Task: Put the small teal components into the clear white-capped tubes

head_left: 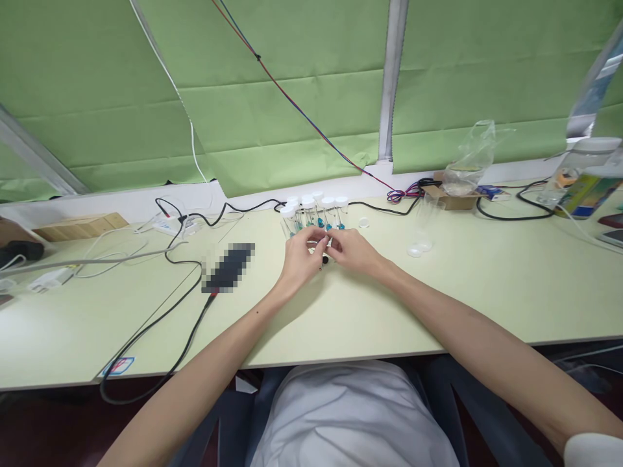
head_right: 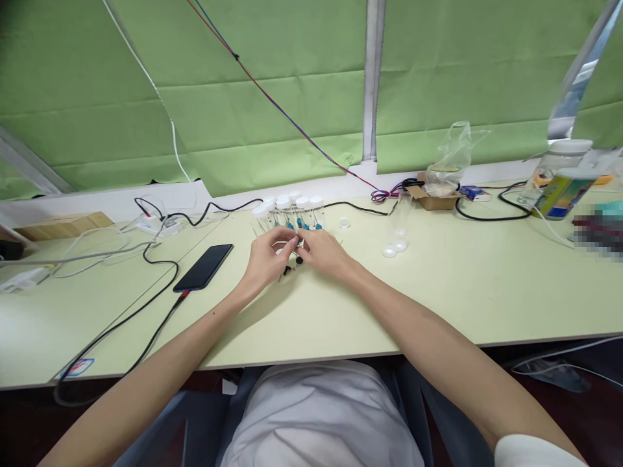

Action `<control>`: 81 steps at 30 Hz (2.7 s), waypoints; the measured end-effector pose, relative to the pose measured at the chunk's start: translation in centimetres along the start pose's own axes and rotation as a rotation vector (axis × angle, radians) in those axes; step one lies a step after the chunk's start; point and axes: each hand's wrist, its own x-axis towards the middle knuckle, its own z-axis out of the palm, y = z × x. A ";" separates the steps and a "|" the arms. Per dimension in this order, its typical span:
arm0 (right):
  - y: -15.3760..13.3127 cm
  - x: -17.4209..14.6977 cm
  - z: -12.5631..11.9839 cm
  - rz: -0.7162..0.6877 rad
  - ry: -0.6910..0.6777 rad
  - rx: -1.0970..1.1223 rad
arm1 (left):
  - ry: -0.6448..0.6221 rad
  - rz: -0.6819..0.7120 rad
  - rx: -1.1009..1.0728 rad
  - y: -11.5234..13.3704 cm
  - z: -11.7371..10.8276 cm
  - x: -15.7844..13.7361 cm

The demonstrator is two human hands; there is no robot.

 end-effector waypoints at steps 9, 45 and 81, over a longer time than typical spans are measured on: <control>0.0 0.1 -0.1 0.006 0.015 -0.019 | -0.011 0.017 -0.014 0.1 0.0 0.0; 0.6 -0.4 0.4 0.142 -0.240 -0.282 | 0.016 -0.020 -0.016 -1.0 0.3 0.3; 1.0 0.0 -0.3 0.187 -0.210 -0.291 | -0.157 -0.034 0.233 -2.4 -0.2 0.5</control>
